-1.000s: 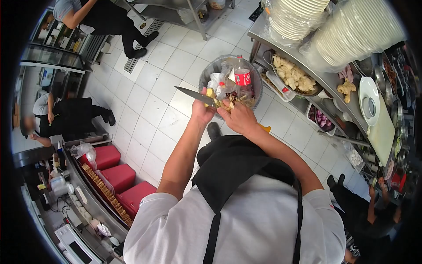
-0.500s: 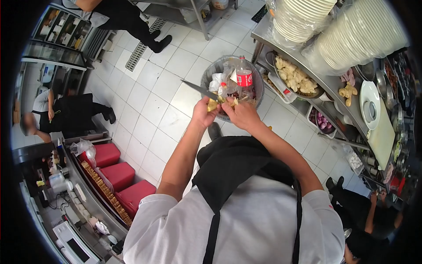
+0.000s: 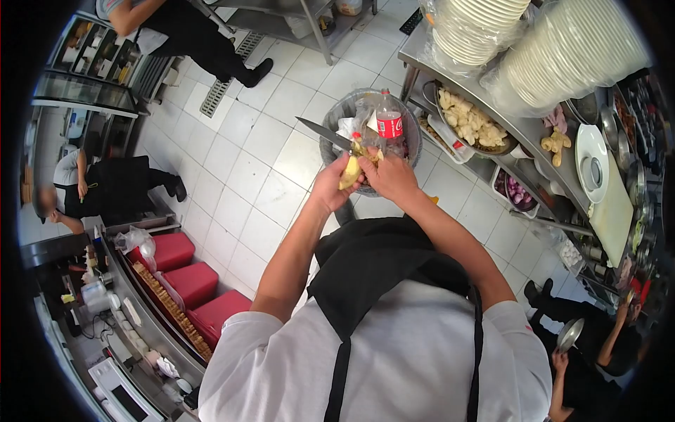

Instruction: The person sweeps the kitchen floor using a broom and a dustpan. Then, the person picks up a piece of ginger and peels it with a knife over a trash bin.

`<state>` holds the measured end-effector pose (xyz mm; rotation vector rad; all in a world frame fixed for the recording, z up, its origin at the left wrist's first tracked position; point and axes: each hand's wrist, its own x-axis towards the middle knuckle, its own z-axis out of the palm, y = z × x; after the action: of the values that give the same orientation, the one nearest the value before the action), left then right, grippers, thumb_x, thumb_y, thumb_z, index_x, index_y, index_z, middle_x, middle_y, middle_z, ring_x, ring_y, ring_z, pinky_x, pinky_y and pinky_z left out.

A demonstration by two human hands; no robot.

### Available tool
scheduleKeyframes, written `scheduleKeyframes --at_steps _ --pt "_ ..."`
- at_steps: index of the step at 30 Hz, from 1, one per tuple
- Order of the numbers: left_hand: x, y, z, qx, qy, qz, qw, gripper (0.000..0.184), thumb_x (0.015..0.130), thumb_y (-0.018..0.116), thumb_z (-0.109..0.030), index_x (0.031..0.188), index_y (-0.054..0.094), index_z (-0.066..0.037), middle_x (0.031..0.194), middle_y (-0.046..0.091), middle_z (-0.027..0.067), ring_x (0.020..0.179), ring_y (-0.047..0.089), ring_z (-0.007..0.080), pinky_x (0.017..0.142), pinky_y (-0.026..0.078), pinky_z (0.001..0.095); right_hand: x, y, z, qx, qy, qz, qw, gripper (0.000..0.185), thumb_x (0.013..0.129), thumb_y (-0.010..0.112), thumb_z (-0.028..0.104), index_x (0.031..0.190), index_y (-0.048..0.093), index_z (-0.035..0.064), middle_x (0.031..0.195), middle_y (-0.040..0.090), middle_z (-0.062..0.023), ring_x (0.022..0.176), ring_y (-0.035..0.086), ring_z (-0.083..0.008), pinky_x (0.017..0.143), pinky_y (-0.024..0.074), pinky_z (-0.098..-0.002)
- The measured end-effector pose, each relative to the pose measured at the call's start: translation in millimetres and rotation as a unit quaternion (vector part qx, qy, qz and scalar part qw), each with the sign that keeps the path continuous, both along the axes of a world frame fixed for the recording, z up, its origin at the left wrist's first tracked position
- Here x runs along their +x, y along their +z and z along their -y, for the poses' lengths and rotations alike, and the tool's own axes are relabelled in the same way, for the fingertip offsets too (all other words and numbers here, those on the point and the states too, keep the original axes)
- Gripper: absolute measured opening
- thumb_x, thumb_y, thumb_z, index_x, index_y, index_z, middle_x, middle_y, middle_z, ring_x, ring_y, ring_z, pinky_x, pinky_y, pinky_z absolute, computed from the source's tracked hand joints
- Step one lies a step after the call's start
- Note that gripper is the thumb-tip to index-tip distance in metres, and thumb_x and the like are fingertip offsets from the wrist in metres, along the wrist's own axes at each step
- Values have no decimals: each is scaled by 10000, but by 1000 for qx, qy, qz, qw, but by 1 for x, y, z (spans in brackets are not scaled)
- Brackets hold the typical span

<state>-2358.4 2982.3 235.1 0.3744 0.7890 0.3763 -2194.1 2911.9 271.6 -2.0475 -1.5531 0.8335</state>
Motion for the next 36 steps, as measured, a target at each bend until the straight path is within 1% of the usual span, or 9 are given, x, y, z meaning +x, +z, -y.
scheduleKeyframes --at_steps 3,7,13,14,17,20,25,27,36 --pt "4 7 6 40 94 10 995 441 1004 366 -419 1174 517 -41 1062 608 96 897 607 198 720 511 305 3 1 0 15 11 47 999 534 926 432 511 1275 537 121 960 622 -255 908 612 -432 776 491 -494" --pt "9 32 8 63 148 70 985 598 981 299 -552 1335 422 -86 1265 514 108 1097 542 246 841 485 408 -2 13 1 7 38 69 997 583 917 420 554 1296 518 122 1016 606 -270 954 609 -429 801 490 -504" --pt "14 15 2 167 161 -91 968 513 999 355 -471 1273 446 -47 1157 560 145 1037 588 261 789 521 406 -4 19 -4 1 66 68 995 679 839 541 585 1346 481 137 1143 548 -285 1017 571 -467 827 483 -508" --pt "14 12 -1 156 182 -84 967 425 1021 328 -404 1234 497 -77 1080 575 107 940 604 220 727 526 343 -1 17 -5 6 68 60 996 705 817 573 590 1349 478 137 1162 538 -287 1024 564 -475 830 482 -508" --pt "5 15 -10 138 170 -137 966 435 1022 320 -404 1220 501 -61 1072 579 104 906 598 205 712 528 329 21 -8 6 77 54 125 988 743 748 672 563 1313 501 112 1080 593 -271 993 599 -435 823 489 -491" --pt "8 12 -16 147 156 -124 969 491 1000 329 -484 1206 511 -77 1063 583 100 827 598 190 676 515 301 34 -15 -1 -91 51 51 993 658 741 703 515 1200 579 60 982 647 -240 933 639 -381 816 498 -462" --pt "12 -13 -22 89 126 -184 971 503 991 313 -518 1240 492 -119 1007 589 92 750 587 202 659 498 330 38 -54 4 -155 -10 -26 988 591 764 676 534 1011 656 -2 940 667 -223 905 651 -364 810 502 -441" --pt "11 -22 -18 79 132 -157 976 418 1003 340 -416 1249 492 -115 1000 591 97 748 578 212 656 493 328 39 -59 12 -174 -39 -20 984 612 775 650 562 988 663 -12 956 664 -228 915 646 -372 811 499 -443" --pt "12 -33 -15 -47 123 -31 991 344 999 353 -261 1222 525 -62 1026 595 118 773 569 208 624 480 276 35 -14 35 -135 -51 -16 989 652 861 480 619 945 652 -4 887 666 -224 887 643 -386 778 497 -467"
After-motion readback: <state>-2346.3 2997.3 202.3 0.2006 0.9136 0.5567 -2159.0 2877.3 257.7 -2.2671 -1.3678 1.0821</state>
